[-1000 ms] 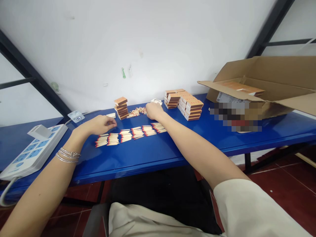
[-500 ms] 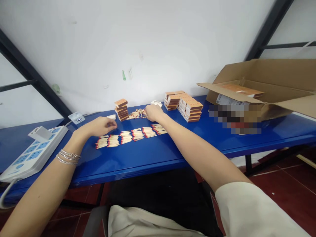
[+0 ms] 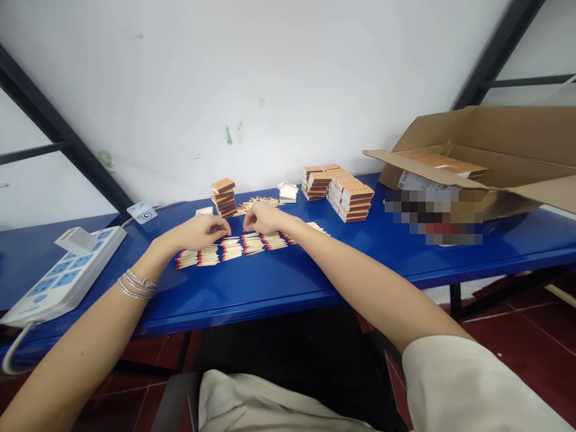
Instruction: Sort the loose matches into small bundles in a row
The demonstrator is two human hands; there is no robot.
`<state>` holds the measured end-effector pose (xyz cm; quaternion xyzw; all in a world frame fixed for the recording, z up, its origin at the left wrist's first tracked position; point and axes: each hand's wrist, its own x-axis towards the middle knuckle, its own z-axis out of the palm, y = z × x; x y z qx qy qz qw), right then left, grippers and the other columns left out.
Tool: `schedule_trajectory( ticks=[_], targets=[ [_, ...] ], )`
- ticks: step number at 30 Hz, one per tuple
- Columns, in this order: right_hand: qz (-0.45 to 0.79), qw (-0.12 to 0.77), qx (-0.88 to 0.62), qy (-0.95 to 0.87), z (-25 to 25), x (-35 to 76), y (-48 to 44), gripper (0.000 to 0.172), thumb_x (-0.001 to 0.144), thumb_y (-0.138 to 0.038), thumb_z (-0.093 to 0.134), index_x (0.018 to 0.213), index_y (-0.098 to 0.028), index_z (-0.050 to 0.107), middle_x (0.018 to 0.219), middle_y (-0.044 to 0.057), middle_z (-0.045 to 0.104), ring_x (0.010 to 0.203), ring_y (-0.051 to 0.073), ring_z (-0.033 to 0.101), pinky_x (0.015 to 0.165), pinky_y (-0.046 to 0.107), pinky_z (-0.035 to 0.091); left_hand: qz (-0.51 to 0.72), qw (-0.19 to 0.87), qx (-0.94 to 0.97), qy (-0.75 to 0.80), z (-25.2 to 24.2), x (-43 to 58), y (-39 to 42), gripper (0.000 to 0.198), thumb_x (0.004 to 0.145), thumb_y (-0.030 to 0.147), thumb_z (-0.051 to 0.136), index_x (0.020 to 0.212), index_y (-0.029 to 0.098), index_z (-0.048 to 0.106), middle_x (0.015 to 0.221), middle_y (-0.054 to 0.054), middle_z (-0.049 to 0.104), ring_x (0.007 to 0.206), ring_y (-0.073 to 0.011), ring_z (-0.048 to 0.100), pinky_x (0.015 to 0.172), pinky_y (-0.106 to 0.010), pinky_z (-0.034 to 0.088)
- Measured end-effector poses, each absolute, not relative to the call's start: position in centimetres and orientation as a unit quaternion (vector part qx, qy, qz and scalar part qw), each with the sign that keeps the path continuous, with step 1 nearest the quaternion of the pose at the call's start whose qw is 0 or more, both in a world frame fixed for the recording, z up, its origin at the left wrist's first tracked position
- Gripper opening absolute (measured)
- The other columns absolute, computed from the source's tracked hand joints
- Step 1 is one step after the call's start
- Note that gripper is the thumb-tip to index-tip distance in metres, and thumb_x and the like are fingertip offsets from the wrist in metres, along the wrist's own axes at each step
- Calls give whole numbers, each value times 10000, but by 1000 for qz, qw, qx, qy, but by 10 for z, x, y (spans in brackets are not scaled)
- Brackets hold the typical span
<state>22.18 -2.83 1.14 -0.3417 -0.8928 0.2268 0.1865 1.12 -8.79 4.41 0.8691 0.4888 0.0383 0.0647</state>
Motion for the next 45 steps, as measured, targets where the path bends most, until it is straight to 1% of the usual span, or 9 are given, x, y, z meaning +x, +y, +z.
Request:
schedule_trajectory(
  ticks=[5,8,11,16,23,29,32,36,45],
  targets=[
    [254,168,-310,-900,13,224,-27,150,750,-166,650,836,-153,773,777,29,746,702,120,634,658,198,459,35,89,865,493,46,9,-89,276,802,214,467,933,177,707,900,-53,736,775,-182,638,720,-284,466],
    [259,199,-331,-885,18,232,-19,161,763,-185,648,858,-143,771,826,42,756,746,131,652,701,201,474,35,89,865,492,46,8,-88,272,810,233,461,923,181,703,887,-47,733,768,-181,635,720,-286,466],
    [196,247,-425,-848,21,247,-5,192,769,-160,629,899,-124,765,874,69,759,782,143,661,731,206,479,41,92,866,491,45,6,-87,270,809,243,462,913,179,703,894,-51,733,787,-185,640,743,-290,467],
    [75,217,-556,-799,18,270,15,257,726,-123,642,949,-152,767,949,83,755,868,183,671,807,250,475,40,102,865,490,45,6,-88,282,804,237,458,918,171,707,904,-60,734,795,-188,642,749,-297,470],
    [125,193,-511,-828,13,266,14,159,748,-195,675,865,-143,770,836,58,751,751,142,654,693,211,464,40,94,859,502,48,7,-90,289,802,248,463,924,172,714,927,-64,737,826,-195,641,783,-309,476],
    [89,143,-524,-835,10,256,12,184,748,-116,619,868,-165,749,907,53,752,846,174,661,748,231,464,33,83,859,505,49,6,-89,307,806,258,453,939,169,715,952,-69,737,857,-205,646,809,-310,479],
    [85,154,-529,-830,12,257,12,193,764,-116,603,897,-156,737,933,70,749,855,183,660,755,241,469,31,76,856,510,49,5,-89,307,796,252,459,945,172,715,963,-65,738,862,-204,646,811,-305,479],
    [138,175,-494,-841,20,259,5,229,779,-99,596,960,-128,733,944,82,750,831,162,663,741,217,477,34,73,854,515,50,4,-89,308,801,274,464,949,175,716,960,-65,739,857,-202,643,800,-306,480],
    [193,71,-413,-887,23,254,-7,208,722,-149,670,908,-172,762,893,45,761,796,175,685,698,233,501,27,70,856,512,50,6,-89,319,825,308,460,947,171,721,947,-71,738,846,-207,640,792,-311,477]
  ],
)
